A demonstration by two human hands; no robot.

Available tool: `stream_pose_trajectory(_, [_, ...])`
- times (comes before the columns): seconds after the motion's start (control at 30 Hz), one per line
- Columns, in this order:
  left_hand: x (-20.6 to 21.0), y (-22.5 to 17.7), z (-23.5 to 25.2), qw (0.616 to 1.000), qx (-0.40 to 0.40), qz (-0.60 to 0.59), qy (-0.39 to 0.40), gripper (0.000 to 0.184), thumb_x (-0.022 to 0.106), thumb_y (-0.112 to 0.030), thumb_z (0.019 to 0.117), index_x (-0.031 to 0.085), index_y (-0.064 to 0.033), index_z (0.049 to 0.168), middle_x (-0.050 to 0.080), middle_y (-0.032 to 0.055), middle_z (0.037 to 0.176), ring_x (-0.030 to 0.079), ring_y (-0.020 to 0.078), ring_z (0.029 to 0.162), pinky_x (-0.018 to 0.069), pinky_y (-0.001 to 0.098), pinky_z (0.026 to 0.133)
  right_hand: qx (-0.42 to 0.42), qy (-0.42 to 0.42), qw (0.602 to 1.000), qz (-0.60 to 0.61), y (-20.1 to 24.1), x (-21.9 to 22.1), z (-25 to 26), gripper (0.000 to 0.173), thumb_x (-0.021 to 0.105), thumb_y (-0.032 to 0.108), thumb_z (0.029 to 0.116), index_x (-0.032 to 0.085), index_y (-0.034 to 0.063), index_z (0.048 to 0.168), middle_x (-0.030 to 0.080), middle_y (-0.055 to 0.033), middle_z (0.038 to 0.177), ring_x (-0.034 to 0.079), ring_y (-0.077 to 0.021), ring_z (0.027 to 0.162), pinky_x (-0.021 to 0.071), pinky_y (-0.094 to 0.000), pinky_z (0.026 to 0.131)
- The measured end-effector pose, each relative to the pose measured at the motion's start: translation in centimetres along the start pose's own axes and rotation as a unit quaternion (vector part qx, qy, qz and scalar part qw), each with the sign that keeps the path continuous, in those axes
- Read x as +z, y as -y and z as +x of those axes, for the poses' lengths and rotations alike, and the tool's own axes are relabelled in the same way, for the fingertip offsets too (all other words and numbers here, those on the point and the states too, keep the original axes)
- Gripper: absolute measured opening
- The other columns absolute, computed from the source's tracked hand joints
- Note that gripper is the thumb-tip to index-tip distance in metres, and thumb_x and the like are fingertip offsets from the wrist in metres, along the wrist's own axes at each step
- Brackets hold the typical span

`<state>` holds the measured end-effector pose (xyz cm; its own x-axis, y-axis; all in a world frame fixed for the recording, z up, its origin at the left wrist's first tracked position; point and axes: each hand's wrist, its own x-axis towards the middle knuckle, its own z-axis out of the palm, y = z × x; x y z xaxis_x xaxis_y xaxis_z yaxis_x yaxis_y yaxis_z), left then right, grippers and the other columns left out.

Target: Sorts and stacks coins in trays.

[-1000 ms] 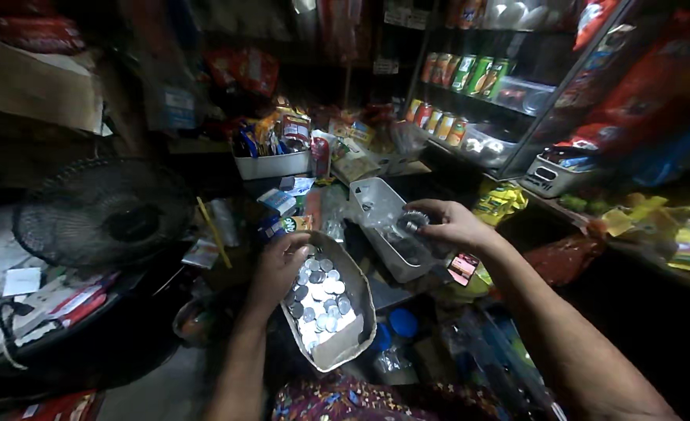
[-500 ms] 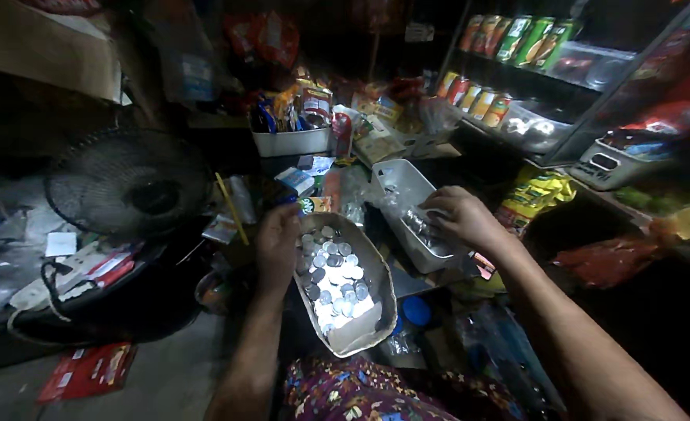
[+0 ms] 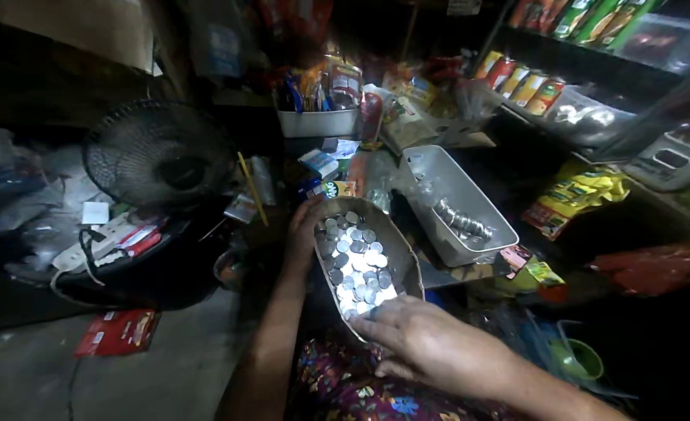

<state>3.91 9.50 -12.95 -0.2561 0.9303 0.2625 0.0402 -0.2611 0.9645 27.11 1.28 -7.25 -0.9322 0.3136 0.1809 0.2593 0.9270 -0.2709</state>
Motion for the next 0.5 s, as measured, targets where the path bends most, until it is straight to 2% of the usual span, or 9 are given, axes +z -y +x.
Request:
stream_pose_trajectory(0.03, [0.1,0.0,0.1,1.0,0.006,-0.007,-0.003,0.039,0.038,-0.011,0.1055,0.054,0.004,0.138,0.054,0.015,0.144,0.052,0.0126,0.128,0.0418,0.0315,0.107,0.0,-0.022,0.999,-0.04,0.4,1.2,-0.6,0.041,0.07,0.02,0.0919,0.067,0.0033,0.129,0.074,-0.0139,0.103,0.072,-0.0331,0.099,0.0579,-0.0492,0.087])
stream_pose_trajectory(0.1, [0.2,0.1,0.1,1.0,0.013,-0.011,-0.004,0.039,0.038,-0.009,0.1044,0.055,0.0054,0.137,0.055,0.0159,0.143,0.052,0.0128,0.128,0.0409,0.0309,0.107,0.001,-0.096,0.989,-0.113,0.6,3.1,-1.3,0.035,0.063,0.011,0.0908,0.069,0.0068,0.125,0.073,-0.0088,0.094,0.072,-0.0277,0.089,0.0582,-0.0405,0.077])
stream_pose_trajectory(0.17, [0.1,0.3,0.3,1.0,0.021,-0.003,-0.002,0.04,0.037,-0.009,0.1039,0.055,0.0063,0.136,0.055,0.0174,0.143,0.052,0.0144,0.129,0.0407,0.0324,0.108,0.002,-0.113,0.988,-0.104,0.5,3.2,-1.5,0.036,0.063,0.016,0.0919,0.069,0.0072,0.127,0.072,-0.0086,0.093,0.071,-0.0274,0.087,0.0577,-0.0398,0.075])
stream_pose_trajectory(0.23, [0.0,0.4,0.3,1.0,0.023,0.003,0.003,0.04,0.036,-0.009,0.104,0.055,0.0067,0.135,0.056,0.0177,0.142,0.052,0.0147,0.128,0.0406,0.0325,0.108,0.012,-0.101,0.993,-0.06,0.0,2.3,-1.5,0.037,0.064,0.029,0.0957,0.07,0.0092,0.127,0.072,-0.0101,0.105,0.07,-0.0289,0.099,0.0584,-0.0427,0.084])
stream_pose_trajectory(0.27, [0.0,0.3,0.3,1.0,0.023,0.004,0.005,0.04,0.036,-0.009,0.1046,0.055,0.007,0.135,0.056,0.0179,0.141,0.052,0.0145,0.128,0.0404,0.032,0.108,0.018,-0.098,0.993,-0.068,-0.3,1.9,-1.3,0.04,0.066,0.034,0.094,0.07,0.0099,0.125,0.071,-0.0118,0.109,0.069,-0.0312,0.103,0.0576,-0.045,0.085])
stream_pose_trajectory(0.33, [0.0,0.2,0.2,1.0,0.015,0.002,0.008,0.04,0.035,-0.01,0.1052,0.054,0.0066,0.136,0.055,0.018,0.142,0.052,0.0153,0.129,0.0401,0.033,0.109,0.044,-0.051,0.992,-0.102,-0.8,1.3,-0.8,0.048,0.073,0.036,0.0877,0.069,0.0091,0.127,0.07,-0.0174,0.12,0.067,-0.0382,0.113,0.0546,-0.0522,0.095])
stream_pose_trajectory(0.37, [-0.1,0.3,0.2,1.0,0.01,0.001,0.008,0.04,0.036,-0.011,0.1058,0.055,0.0044,0.137,0.056,0.0161,0.142,0.053,0.0144,0.128,0.0414,0.0329,0.107,0.059,-0.019,0.992,-0.107,-0.9,1.2,-0.6,0.05,0.078,0.03,0.0857,0.068,0.0074,0.129,0.07,-0.0194,0.117,0.068,-0.0403,0.11,0.0542,-0.0548,0.094])
stream_pose_trajectory(0.43, [-0.2,0.7,0.1,1.0,0.013,0.001,0.009,0.04,0.036,-0.015,0.1064,0.056,0.0003,0.138,0.057,0.0123,0.141,0.055,0.0126,0.125,0.0439,0.0332,0.105,0.062,-0.014,0.989,-0.131,-0.7,1.7,-0.2,0.047,0.081,0.014,0.0793,0.071,0.0083,0.125,0.073,-0.0154,0.096,0.071,-0.0366,0.089,0.0573,-0.0515,0.08])
stream_pose_trajectory(0.5, [-0.1,0.8,0.2,1.0,0.017,-0.016,0.003,0.039,0.038,-0.014,0.1053,0.057,0.0014,0.136,0.058,0.0125,0.139,0.055,0.0119,0.123,0.0441,0.0321,0.104,0.045,-0.051,0.986,-0.151,-0.7,2.5,-0.3,0.033,0.077,0.013,0.0801,0.075,0.012,0.113,0.07,-0.0082,0.081,0.07,-0.0295,0.075,0.0568,-0.0442,0.067])
